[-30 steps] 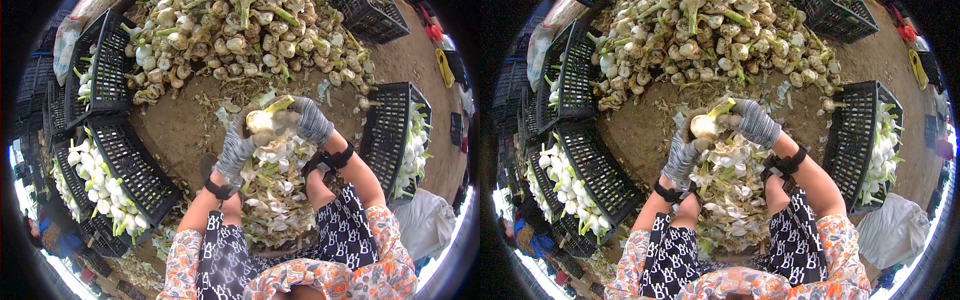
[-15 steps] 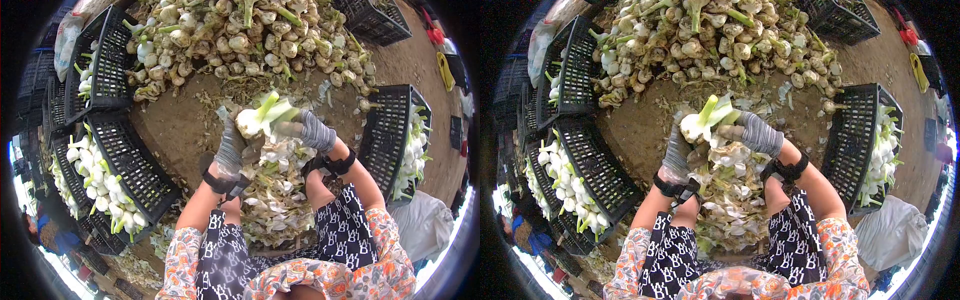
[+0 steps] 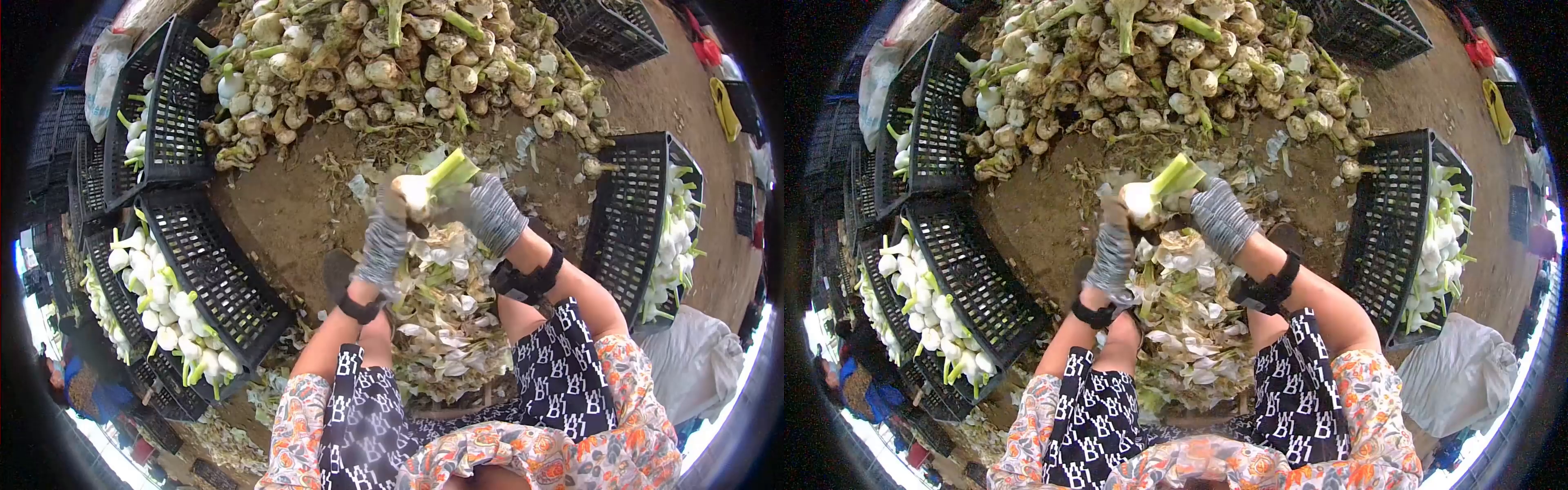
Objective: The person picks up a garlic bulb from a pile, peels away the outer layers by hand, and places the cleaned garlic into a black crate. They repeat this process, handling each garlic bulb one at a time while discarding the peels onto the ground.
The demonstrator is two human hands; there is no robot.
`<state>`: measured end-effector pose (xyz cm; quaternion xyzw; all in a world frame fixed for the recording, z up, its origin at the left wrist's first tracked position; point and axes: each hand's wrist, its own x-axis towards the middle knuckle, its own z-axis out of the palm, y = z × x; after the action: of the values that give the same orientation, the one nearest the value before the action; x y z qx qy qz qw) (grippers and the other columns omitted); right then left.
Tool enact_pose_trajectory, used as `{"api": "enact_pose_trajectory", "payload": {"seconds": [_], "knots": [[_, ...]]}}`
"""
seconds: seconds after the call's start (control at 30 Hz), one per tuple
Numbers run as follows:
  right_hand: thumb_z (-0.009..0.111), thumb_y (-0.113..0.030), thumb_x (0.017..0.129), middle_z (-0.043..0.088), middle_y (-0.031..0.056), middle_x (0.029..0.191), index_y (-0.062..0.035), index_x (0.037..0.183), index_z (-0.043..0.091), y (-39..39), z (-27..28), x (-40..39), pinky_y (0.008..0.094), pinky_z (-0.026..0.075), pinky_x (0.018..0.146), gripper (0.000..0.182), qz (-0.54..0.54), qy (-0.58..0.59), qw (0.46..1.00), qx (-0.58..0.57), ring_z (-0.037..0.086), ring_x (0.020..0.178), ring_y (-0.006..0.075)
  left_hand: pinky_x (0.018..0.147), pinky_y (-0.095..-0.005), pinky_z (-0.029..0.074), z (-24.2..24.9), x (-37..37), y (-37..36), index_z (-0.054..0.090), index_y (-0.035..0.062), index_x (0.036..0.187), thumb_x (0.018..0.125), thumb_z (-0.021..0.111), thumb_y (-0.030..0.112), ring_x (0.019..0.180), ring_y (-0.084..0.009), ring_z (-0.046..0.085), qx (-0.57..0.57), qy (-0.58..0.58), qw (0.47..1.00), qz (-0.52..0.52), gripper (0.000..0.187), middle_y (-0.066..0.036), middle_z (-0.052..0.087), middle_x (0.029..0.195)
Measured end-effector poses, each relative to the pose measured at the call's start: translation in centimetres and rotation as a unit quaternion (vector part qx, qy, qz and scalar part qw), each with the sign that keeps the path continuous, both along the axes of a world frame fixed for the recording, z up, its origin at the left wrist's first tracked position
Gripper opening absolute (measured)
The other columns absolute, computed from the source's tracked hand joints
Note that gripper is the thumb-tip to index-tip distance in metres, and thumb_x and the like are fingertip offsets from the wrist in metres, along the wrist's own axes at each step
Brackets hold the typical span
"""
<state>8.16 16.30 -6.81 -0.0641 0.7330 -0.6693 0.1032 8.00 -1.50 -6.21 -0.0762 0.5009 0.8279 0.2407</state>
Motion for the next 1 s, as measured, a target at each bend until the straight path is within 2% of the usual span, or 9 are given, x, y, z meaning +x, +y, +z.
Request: {"api": "enact_pose_trajectory", "payload": {"seconds": [0.1,0.2,0.27,0.4,0.5,0.6,0.77,0.87,1.0], "knots": [[0.064,-0.006,0.075,0.064,0.0052,0.078,0.0033,0.087,0.062,-1.0,3.0,0.3,0.0257,0.048,0.061,0.016,-0.083,-0.120,0.988,-0.057,0.058,0.069,0.0101,0.090,-0.0315,0.042,2.2,0.9,2.0,0.021,0.0045,0.136,0.080,0.065,0.021,0.103,-0.0212,0.049,-0.174,0.295,0.936,0.076,0.073,-0.013,0.045,0.116],[0.065,-0.007,0.073,0.064,0.0044,0.073,0.0034,0.083,0.062,-1.2,3.9,-0.2,0.0264,0.046,0.059,0.015,-0.082,-0.174,0.981,0.021,0.057,0.064,0.0105,0.096,-0.0326,0.036,-0.8,0.5,0.6,0.022,0.0036,0.136,0.077,0.068,0.022,0.109,-0.0228,0.045,-0.288,0.353,0.888,0.061,0.076,-0.016,0.043,0.118],[0.066,-0.008,0.073,0.064,0.0035,0.072,0.0030,0.083,0.062,-0.2,2.1,0.6,0.0265,0.046,0.058,0.016,-0.061,-0.135,0.989,0.016,0.056,0.063,0.0098,0.080,-0.0282,0.047,-0.5,0.0,0.4,0.041,0.0029,0.122,0.080,0.060,0.043,0.092,-0.0186,0.056,-0.111,0.098,0.988,0.040,0.061,-0.014,0.055,0.107],[0.065,-0.008,0.073,0.064,0.0031,0.077,0.0011,0.088,0.061,0.3,3.6,0.3,0.0261,0.047,0.061,0.018,-0.069,-0.156,0.983,-0.070,0.056,0.067,0.0086,0.072,-0.0292,0.049,-0.4,-2.0,-1.5,0.053,0.0066,0.103,0.083,0.047,0.057,0.079,-0.0165,0.060,0.098,-0.165,0.975,-0.110,0.054,-0.009,0.060,0.093],[0.059,-0.003,0.074,0.063,0.0033,0.081,0.0010,0.091,0.060,0.9,3.8,0.0,0.0244,0.047,0.065,0.017,-0.059,-0.159,0.983,-0.070,0.056,0.071,0.0086,0.075,-0.0272,0.046,0.5,-1.7,-0.1,0.056,0.0043,0.103,0.078,0.062,0.047,0.080,-0.0151,0.055,-0.103,0.039,0.994,0.024,0.050,-0.006,0.057,0.091],[0.053,0.000,0.075,0.061,0.0026,0.082,0.0007,0.092,0.059,-0.1,4.1,0.3,0.0241,0.047,0.066,0.018,-0.079,-0.126,0.985,-0.088,0.056,0.072,0.0093,0.078,-0.0261,0.043,3.1,-1.9,-0.8,0.059,0.0025,0.102,0.075,0.070,0.030,0.085,-0.0146,0.053,-0.315,0.340,0.883,0.078,0.040,-0.005,0.056,0.095],[0.047,-0.002,0.078,0.059,0.0054,0.085,-0.0003,0.101,0.053,0.5,4.0,0.1,0.0232,0.047,0.067,0.024,-0.014,-0.065,0.996,-0.066,0.055,0.073,0.0102,0.075,-0.0286,0.045,3.5,-2.4,-1.3,0.065,0.0014,0.091,0.072,0.072,0.017,0.081,-0.0147,0.055,-0.312,0.220,0.923,-0.053,0.026,-0.006,0.059,0.081],[0.050,-0.004,0.078,0.060,0.0079,0.083,-0.0003,0.103,0.052,1.6,3.7,-0.2,0.0275,0.049,0.064,0.025,-0.078,-0.204,0.960,-0.173,0.058,0.070,0.0141,0.076,-0.0283,0.046,3.6,-2.3,-2.0,0.064,-0.0005,0.091,0.077,0.068,0.021,0.081,-0.0137,0.056,-0.164,0.134,0.975,-0.072,0.027,-0.006,0.061,0.089],[0.055,-0.007,0.076,0.060,0.0094,0.081,-0.0022,0.090,0.053,2.5,4.2,-1.4,0.0386,0.049,0.052,0.015,-0.059,-0.455,0.771,-0.441,0.059,0.061,0.0231,0.080,-0.0289,0.046,4.6,-2.3,-2.8,0.060,0.0009,0.099,0.080,0.065,0.021,0.088,-0.0149,0.057,-0.035,0.161,0.980,-0.112,0.029,-0.007,0.061,0.098]]}}
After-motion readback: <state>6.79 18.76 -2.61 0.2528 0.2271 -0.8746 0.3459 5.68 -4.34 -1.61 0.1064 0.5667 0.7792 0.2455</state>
